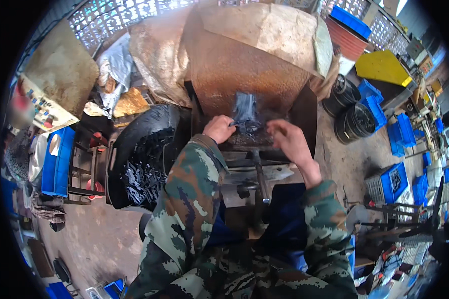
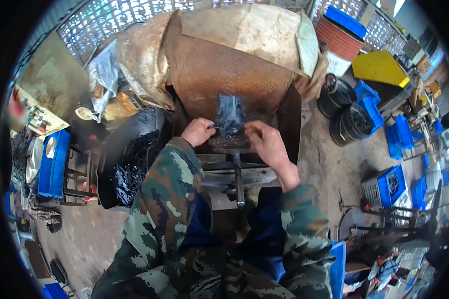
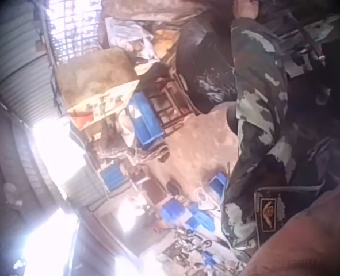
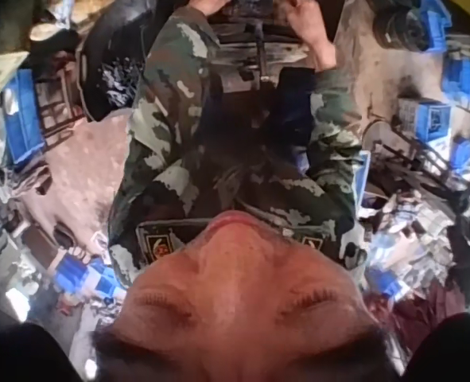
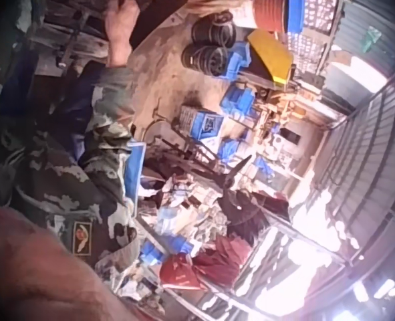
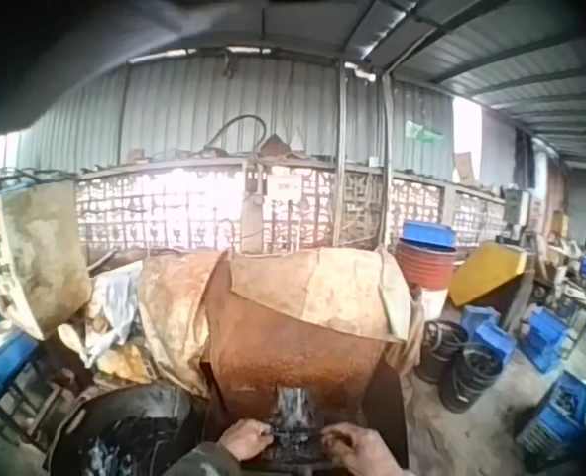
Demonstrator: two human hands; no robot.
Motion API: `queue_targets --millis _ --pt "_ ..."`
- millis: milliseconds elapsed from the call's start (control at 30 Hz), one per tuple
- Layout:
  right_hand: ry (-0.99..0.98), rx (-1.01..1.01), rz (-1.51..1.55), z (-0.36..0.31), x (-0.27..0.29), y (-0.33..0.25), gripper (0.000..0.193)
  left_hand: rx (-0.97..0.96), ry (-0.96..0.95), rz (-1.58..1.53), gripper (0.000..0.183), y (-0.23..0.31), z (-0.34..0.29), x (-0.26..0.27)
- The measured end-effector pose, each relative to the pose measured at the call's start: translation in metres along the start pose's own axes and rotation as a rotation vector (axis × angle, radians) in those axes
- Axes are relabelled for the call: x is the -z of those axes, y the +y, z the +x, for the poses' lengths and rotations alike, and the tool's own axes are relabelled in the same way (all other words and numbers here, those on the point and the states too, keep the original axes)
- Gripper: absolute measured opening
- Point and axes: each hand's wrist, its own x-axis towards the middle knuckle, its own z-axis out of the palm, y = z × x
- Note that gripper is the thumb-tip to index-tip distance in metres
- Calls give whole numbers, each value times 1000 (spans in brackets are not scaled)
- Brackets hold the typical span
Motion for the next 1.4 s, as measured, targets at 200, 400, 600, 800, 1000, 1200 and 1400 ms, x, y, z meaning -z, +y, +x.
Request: queue_targets --millis 200,400,600,800,1000,1200,1400 --pt "59 -40 51 42 -19 13 30 57 204 -50 18 13 3 32" --pt "22 -155 567 46 -50 -19 34 71 -3 -618 22 48 -20 50" --pt "95 -166 740 45 -36 -15 21 178 -135 -889 28 77 -21 50" --pt "130 -207 778 38 -26 -21 20 351 -20 -786 30 26 -4 50" --pt "78 -237 749 25 -20 -23 22 174 -158 -407 23 -30 10 25" --pt "65 -240 789 20 -15 -23 22 -49 -216 -376 31 -29 8 15" --pt "71 -288 790 18 -12 -21 24 -116 -210 -307 31 -15 4 25"
